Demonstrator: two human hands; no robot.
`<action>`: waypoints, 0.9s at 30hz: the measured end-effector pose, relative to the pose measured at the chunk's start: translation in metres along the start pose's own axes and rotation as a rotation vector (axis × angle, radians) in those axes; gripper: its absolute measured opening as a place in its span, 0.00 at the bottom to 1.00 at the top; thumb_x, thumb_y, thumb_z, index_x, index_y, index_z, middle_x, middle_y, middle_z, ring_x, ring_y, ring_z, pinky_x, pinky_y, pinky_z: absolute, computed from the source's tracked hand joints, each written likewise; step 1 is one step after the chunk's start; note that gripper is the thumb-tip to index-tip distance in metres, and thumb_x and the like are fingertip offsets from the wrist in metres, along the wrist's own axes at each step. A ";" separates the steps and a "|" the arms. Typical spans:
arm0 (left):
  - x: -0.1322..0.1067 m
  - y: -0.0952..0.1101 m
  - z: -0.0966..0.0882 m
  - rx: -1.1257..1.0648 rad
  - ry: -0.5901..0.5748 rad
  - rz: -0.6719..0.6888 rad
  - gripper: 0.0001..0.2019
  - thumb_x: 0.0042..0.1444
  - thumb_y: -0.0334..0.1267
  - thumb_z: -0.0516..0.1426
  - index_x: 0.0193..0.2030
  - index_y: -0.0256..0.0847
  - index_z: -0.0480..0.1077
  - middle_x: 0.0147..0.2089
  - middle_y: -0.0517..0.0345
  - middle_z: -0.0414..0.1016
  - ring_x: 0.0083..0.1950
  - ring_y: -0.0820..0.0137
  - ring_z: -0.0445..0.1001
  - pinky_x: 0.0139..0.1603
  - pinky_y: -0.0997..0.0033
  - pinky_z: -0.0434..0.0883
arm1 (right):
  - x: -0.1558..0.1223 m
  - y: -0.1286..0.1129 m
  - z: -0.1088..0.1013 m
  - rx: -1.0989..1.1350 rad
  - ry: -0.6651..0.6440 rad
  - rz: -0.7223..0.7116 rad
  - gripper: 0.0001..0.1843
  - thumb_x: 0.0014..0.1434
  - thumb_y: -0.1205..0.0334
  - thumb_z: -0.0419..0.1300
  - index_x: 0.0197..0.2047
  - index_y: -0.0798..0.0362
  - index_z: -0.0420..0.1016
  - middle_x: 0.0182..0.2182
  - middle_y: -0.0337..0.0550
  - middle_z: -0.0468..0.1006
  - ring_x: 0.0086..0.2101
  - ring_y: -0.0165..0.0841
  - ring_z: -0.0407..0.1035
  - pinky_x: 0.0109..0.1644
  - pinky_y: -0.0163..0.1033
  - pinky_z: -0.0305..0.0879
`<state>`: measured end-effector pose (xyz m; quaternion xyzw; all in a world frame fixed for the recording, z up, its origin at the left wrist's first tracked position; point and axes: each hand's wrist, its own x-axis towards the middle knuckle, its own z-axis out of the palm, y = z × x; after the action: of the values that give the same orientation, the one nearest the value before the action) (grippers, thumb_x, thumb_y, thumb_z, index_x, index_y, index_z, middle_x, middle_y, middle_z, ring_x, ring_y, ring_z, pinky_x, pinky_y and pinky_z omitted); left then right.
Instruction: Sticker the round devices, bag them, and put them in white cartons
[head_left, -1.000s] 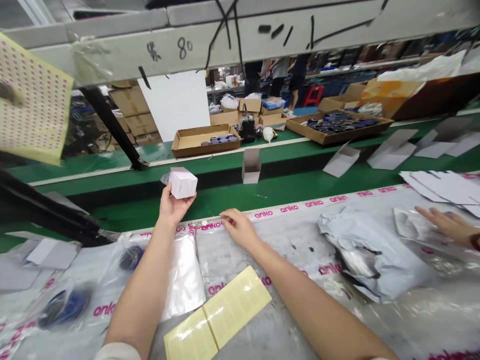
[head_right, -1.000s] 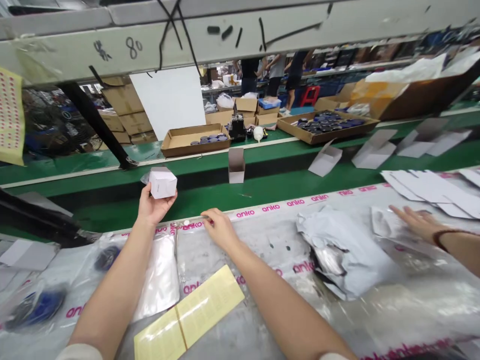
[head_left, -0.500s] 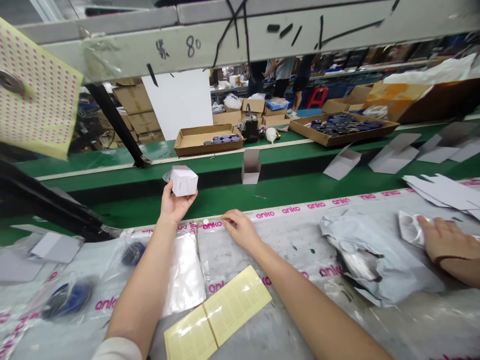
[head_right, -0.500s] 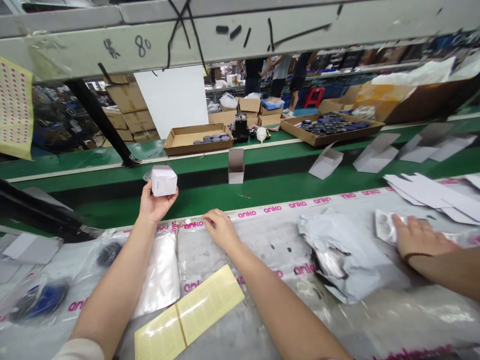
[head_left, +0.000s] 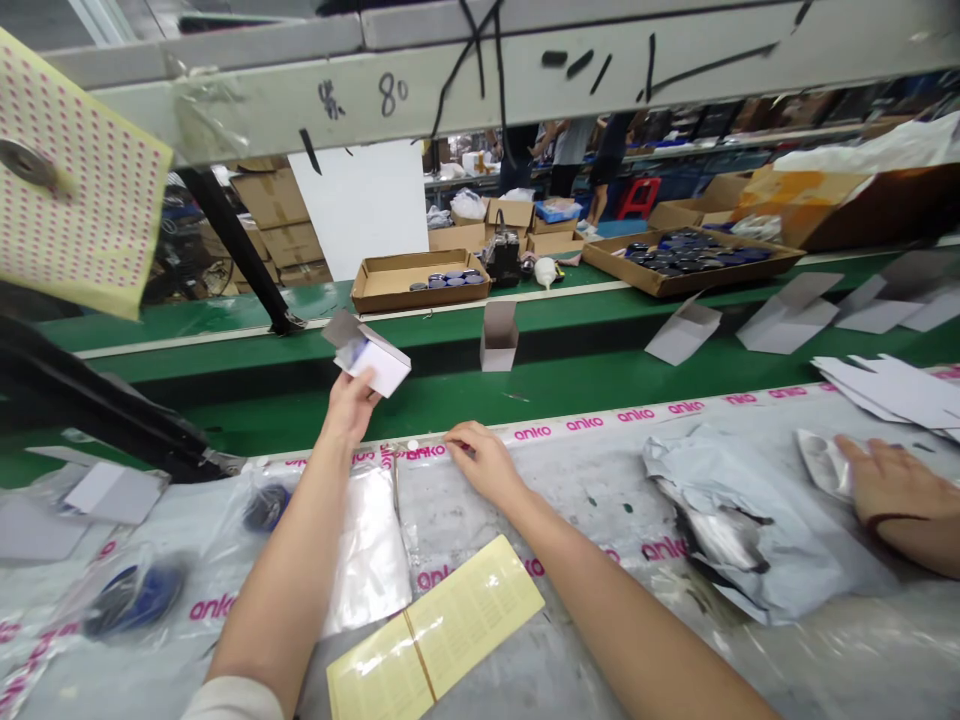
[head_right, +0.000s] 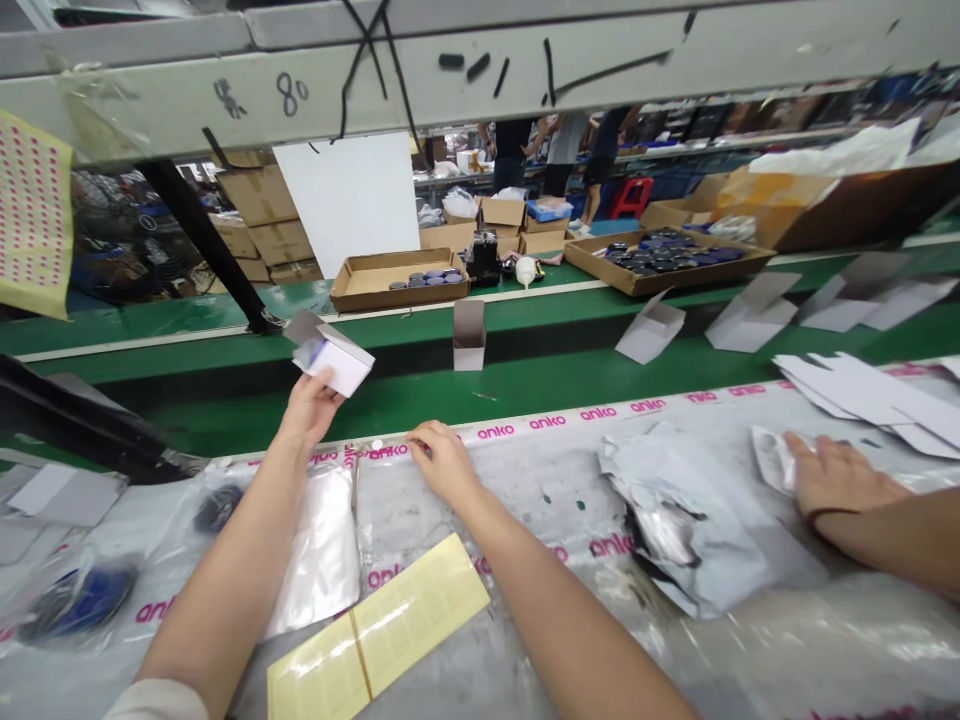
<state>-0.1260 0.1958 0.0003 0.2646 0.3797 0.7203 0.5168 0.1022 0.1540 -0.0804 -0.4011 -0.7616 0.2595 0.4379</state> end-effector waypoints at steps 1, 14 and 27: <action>0.000 -0.003 0.000 0.039 0.012 0.056 0.27 0.36 0.25 0.72 0.46 0.42 0.75 0.46 0.56 0.81 0.58 0.61 0.75 0.59 0.65 0.72 | 0.000 0.000 0.000 -0.005 0.000 -0.005 0.09 0.63 0.69 0.58 0.39 0.50 0.80 0.39 0.46 0.80 0.42 0.38 0.74 0.48 0.43 0.72; 0.003 -0.025 -0.008 0.264 -0.079 0.179 0.33 0.30 0.23 0.73 0.49 0.41 0.75 0.50 0.55 0.80 0.59 0.59 0.75 0.67 0.60 0.64 | 0.037 -0.040 0.007 -0.246 -0.062 -0.243 0.18 0.68 0.68 0.55 0.58 0.50 0.76 0.59 0.52 0.75 0.59 0.45 0.64 0.63 0.54 0.63; 0.024 -0.047 -0.045 0.204 -0.125 0.100 0.37 0.25 0.20 0.71 0.50 0.39 0.76 0.54 0.51 0.79 0.57 0.56 0.76 0.70 0.49 0.62 | 0.166 -0.044 0.040 -0.654 -0.307 -0.395 0.11 0.67 0.63 0.60 0.33 0.49 0.82 0.38 0.52 0.82 0.50 0.50 0.67 0.56 0.57 0.60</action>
<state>-0.1430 0.2141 -0.0645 0.3789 0.4043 0.6849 0.4732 0.0014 0.2676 0.0096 -0.3217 -0.9228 -0.0284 0.2100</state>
